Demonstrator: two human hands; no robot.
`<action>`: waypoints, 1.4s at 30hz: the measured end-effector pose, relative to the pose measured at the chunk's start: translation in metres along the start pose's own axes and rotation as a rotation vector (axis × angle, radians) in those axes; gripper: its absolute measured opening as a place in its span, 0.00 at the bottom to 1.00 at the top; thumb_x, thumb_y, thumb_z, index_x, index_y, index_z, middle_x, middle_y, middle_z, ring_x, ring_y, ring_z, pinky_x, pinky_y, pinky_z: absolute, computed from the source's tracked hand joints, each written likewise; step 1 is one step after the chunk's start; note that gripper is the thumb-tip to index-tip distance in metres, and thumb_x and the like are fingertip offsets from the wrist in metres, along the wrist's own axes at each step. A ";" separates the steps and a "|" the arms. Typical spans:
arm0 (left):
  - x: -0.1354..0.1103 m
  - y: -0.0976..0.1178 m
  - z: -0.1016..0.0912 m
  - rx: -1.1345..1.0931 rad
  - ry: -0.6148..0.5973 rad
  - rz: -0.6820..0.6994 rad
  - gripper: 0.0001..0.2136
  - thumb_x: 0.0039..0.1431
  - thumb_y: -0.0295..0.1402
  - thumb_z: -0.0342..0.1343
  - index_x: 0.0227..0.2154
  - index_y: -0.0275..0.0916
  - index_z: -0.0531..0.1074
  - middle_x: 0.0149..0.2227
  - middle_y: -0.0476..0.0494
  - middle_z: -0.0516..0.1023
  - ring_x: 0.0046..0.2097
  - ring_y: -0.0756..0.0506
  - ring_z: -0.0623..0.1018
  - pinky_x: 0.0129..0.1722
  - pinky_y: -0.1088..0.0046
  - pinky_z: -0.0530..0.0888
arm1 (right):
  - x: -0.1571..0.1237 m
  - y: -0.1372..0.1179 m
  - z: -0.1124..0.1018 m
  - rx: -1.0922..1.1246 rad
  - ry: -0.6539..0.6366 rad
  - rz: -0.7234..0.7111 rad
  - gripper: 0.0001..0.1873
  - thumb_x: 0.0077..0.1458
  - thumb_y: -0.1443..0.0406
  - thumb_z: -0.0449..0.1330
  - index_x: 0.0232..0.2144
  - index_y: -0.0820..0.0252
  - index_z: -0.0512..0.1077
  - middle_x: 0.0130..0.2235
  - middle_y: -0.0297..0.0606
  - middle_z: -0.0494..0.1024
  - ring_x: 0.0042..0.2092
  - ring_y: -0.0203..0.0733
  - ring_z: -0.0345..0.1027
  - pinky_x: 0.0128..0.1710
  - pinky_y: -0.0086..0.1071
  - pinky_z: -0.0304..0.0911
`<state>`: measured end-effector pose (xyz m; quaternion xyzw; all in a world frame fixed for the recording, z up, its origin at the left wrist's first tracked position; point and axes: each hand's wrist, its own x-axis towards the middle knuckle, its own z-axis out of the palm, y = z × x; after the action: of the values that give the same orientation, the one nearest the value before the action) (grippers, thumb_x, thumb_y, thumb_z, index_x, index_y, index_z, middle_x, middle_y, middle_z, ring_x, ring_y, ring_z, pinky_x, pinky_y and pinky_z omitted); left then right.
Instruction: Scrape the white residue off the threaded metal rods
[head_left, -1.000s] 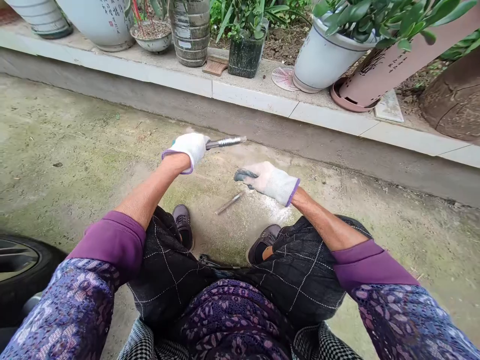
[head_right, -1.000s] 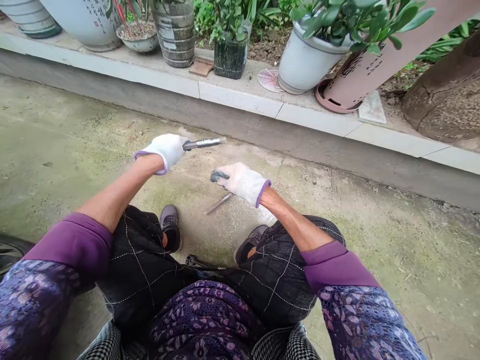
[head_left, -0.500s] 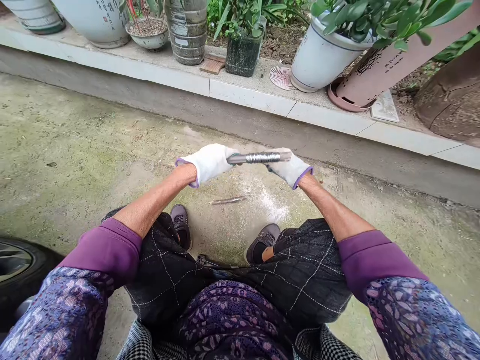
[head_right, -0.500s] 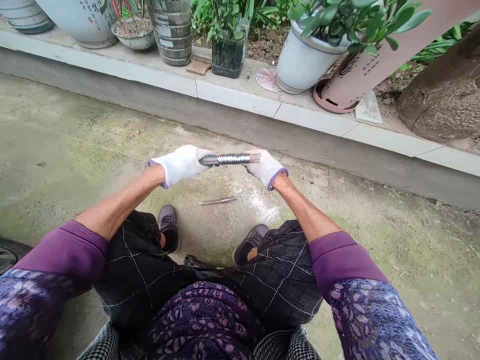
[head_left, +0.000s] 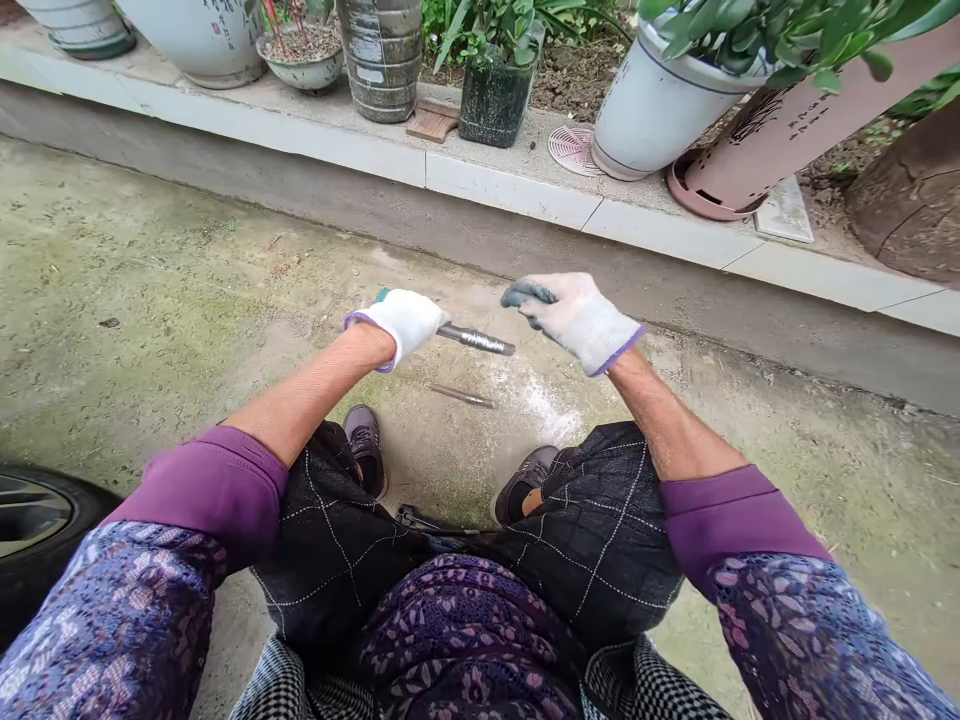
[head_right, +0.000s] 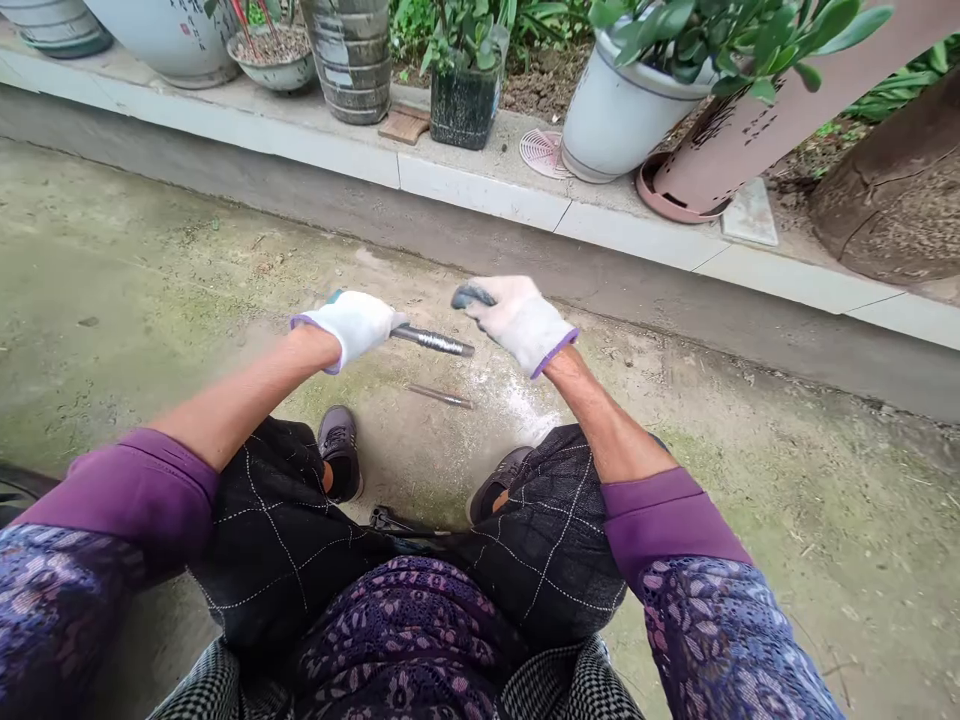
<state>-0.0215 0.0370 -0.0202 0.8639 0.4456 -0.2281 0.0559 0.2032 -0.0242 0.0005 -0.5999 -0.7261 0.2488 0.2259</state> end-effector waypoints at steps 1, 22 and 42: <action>-0.002 0.005 -0.002 -0.008 -0.010 0.030 0.17 0.58 0.29 0.54 0.50 0.46 0.76 0.34 0.38 0.80 0.43 0.38 0.79 0.44 0.65 0.70 | 0.005 0.008 -0.005 0.009 0.031 0.048 0.15 0.52 0.68 0.54 0.37 0.63 0.80 0.26 0.35 0.74 0.25 0.35 0.62 0.25 0.30 0.56; -0.004 -0.013 0.002 -0.017 0.042 -0.067 0.14 0.59 0.30 0.52 0.45 0.41 0.78 0.34 0.36 0.79 0.43 0.37 0.78 0.44 0.64 0.70 | -0.007 0.001 0.009 -0.106 -0.058 -0.050 0.14 0.56 0.64 0.55 0.39 0.57 0.79 0.30 0.34 0.78 0.30 0.38 0.67 0.31 0.30 0.58; 0.003 -0.023 0.000 -0.048 0.060 -0.088 0.16 0.58 0.32 0.50 0.45 0.42 0.78 0.33 0.37 0.79 0.41 0.38 0.79 0.41 0.65 0.71 | -0.017 -0.010 0.020 -0.254 -0.211 -0.075 0.14 0.58 0.64 0.54 0.38 0.58 0.80 0.31 0.36 0.79 0.30 0.38 0.67 0.30 0.32 0.56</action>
<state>-0.0381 0.0526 -0.0186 0.8483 0.4900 -0.1938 0.0530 0.1867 -0.0442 -0.0092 -0.5666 -0.7932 0.2080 0.0801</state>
